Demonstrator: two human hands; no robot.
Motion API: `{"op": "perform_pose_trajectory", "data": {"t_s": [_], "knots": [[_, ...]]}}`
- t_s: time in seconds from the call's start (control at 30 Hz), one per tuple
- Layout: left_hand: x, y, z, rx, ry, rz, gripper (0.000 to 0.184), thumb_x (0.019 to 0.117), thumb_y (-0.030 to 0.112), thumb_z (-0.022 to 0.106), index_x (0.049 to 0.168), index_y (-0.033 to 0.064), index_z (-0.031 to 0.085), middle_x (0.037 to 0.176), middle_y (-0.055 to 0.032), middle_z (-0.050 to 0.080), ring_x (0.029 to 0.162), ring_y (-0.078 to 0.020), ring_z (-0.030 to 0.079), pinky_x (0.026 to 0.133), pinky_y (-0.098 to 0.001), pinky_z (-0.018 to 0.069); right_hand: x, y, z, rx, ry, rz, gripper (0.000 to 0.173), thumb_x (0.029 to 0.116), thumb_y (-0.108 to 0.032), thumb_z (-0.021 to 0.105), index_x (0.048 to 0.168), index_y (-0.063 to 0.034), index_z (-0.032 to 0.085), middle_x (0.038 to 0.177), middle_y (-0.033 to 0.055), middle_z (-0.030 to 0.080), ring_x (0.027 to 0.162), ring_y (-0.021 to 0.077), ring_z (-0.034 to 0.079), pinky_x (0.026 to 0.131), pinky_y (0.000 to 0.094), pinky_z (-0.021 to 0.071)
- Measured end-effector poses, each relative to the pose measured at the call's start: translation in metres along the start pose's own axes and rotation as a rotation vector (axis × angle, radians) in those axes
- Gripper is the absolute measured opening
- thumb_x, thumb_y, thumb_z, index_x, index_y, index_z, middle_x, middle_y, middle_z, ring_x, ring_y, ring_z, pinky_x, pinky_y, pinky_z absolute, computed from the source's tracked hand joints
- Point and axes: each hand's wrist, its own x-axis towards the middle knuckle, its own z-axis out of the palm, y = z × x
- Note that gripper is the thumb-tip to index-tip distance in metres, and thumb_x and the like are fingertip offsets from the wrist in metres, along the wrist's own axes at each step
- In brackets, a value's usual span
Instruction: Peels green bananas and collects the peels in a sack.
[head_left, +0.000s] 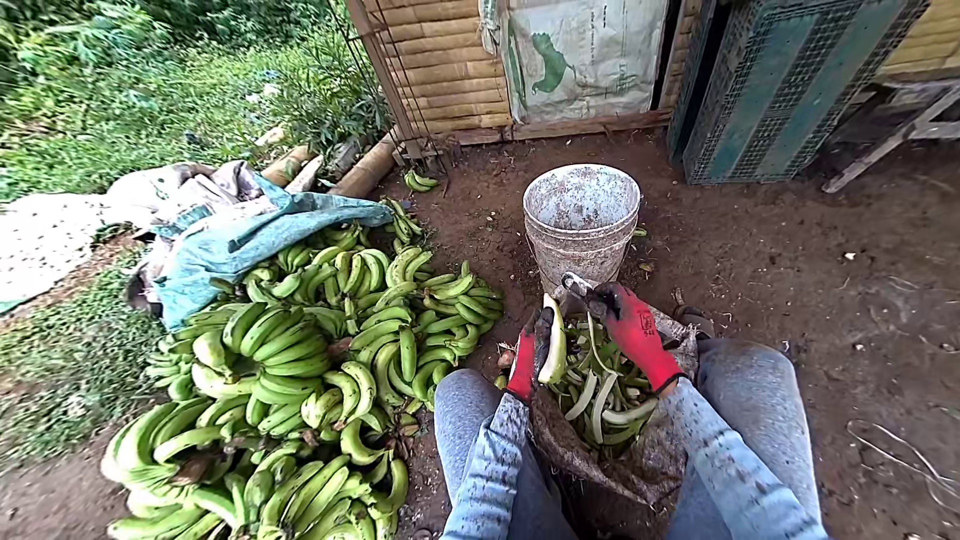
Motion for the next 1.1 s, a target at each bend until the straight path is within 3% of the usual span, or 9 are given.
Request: {"op": "perform_pose_trajectory", "data": {"t_s": [0.1, 0.27, 0.4, 0.53, 0.63, 0.77, 0.93, 1.03, 1.1], "knots": [[0.014, 0.005, -0.002, -0.114, 0.166, 0.099, 0.037, 0.1118, 0.024, 0.036, 0.135, 0.0000, 0.052, 0.096, -0.0092, 0.066, 0.080, -0.0131, 0.066, 0.074, -0.0304, 0.0580, -0.041, -0.012, 0.002, 0.006, -0.197, -0.151, 0.037, 0.0992, -0.031, 0.062, 0.130, -0.0121, 0.068, 0.124, 0.0117, 0.069, 0.113, 0.0229, 0.067, 0.102, 0.0435, 0.0527], [0.012, -0.003, -0.006, -0.203, 0.113, 0.120, 0.040, 0.1127, 0.028, 0.027, 0.127, 0.0035, 0.055, 0.088, -0.0050, 0.065, 0.074, -0.0105, 0.064, 0.069, -0.0273, 0.0565, -0.033, -0.019, 0.012, -0.201, -0.244, -0.120, 0.037, 0.1025, -0.023, 0.055, 0.136, -0.0109, 0.066, 0.133, 0.0235, 0.062, 0.121, 0.0384, 0.062, 0.105, 0.0536, 0.0484], [-0.008, -0.003, -0.008, 0.309, -0.132, -0.028, 0.039, 0.1117, 0.016, 0.037, 0.140, -0.0052, 0.052, 0.126, -0.0156, 0.064, 0.110, -0.0102, 0.062, 0.099, -0.0269, 0.0507, 0.017, 0.000, 0.008, -0.216, -0.090, 0.091, 0.034, 0.1039, -0.018, 0.056, 0.136, -0.0117, 0.063, 0.130, 0.0254, 0.062, 0.117, 0.0431, 0.063, 0.099, 0.0604, 0.0501], [0.005, -0.003, -0.003, -0.134, 0.104, -0.118, 0.053, 0.1138, 0.032, 0.017, 0.124, -0.0036, 0.056, 0.094, -0.0137, 0.069, 0.080, -0.0183, 0.068, 0.072, -0.0353, 0.0595, -0.003, -0.015, 0.006, -0.147, -0.097, 0.045, 0.036, 0.1027, -0.020, 0.057, 0.137, -0.0096, 0.063, 0.130, 0.0223, 0.064, 0.118, 0.0383, 0.064, 0.102, 0.0561, 0.0500], [0.007, 0.000, 0.000, -0.062, 0.395, -0.120, 0.052, 0.1143, 0.031, 0.023, 0.135, -0.0057, 0.054, 0.121, -0.0223, 0.062, 0.105, -0.0235, 0.062, 0.094, -0.0403, 0.0509, -0.040, -0.021, 0.015, -0.129, -0.154, -0.075, 0.038, 0.0991, -0.027, 0.061, 0.133, -0.0105, 0.068, 0.129, 0.0184, 0.066, 0.117, 0.0322, 0.066, 0.102, 0.0493, 0.0513], [0.011, -0.003, -0.004, 0.007, 0.589, -0.078, 0.047, 0.1139, 0.024, 0.026, 0.131, -0.0090, 0.055, 0.120, -0.0261, 0.061, 0.106, -0.0279, 0.061, 0.095, -0.0435, 0.0502, -0.063, -0.020, 0.022, -0.202, -0.200, -0.209, 0.040, 0.0953, -0.036, 0.065, 0.128, -0.0131, 0.071, 0.124, 0.0200, 0.067, 0.111, 0.0358, 0.067, 0.094, 0.0524, 0.0542], [0.007, 0.002, 0.005, -0.352, 0.386, 0.065, 0.044, 0.1136, 0.033, 0.022, 0.121, 0.0039, 0.054, 0.088, -0.0071, 0.062, 0.075, -0.0146, 0.063, 0.069, -0.0327, 0.0562, -0.041, -0.031, 0.020, -0.275, -0.235, -0.036, 0.042, 0.1024, -0.036, 0.056, 0.136, -0.0132, 0.066, 0.131, 0.0211, 0.064, 0.118, 0.0377, 0.064, 0.100, 0.0539, 0.0511], [0.009, -0.006, 0.002, -0.252, 0.273, 0.003, 0.047, 0.1140, 0.033, 0.022, 0.134, 0.0025, 0.051, 0.093, -0.0097, 0.065, 0.077, -0.0154, 0.064, 0.070, -0.0332, 0.0563, -0.041, -0.024, 0.022, -0.292, -0.244, -0.042, 0.042, 0.1013, -0.032, 0.058, 0.138, -0.0139, 0.064, 0.134, 0.0231, 0.061, 0.121, 0.0401, 0.062, 0.102, 0.0544, 0.0499], [0.005, -0.012, 0.004, -0.040, 0.248, -0.024, 0.047, 0.1142, 0.028, 0.022, 0.140, -0.0001, 0.049, 0.111, -0.0146, 0.064, 0.093, -0.0166, 0.063, 0.084, -0.0335, 0.0542, -0.034, -0.021, 0.021, -0.316, -0.243, -0.016, 0.042, 0.1019, -0.025, 0.057, 0.142, -0.0131, 0.062, 0.140, 0.0244, 0.058, 0.127, 0.0415, 0.058, 0.106, 0.0547, 0.0468]]}}
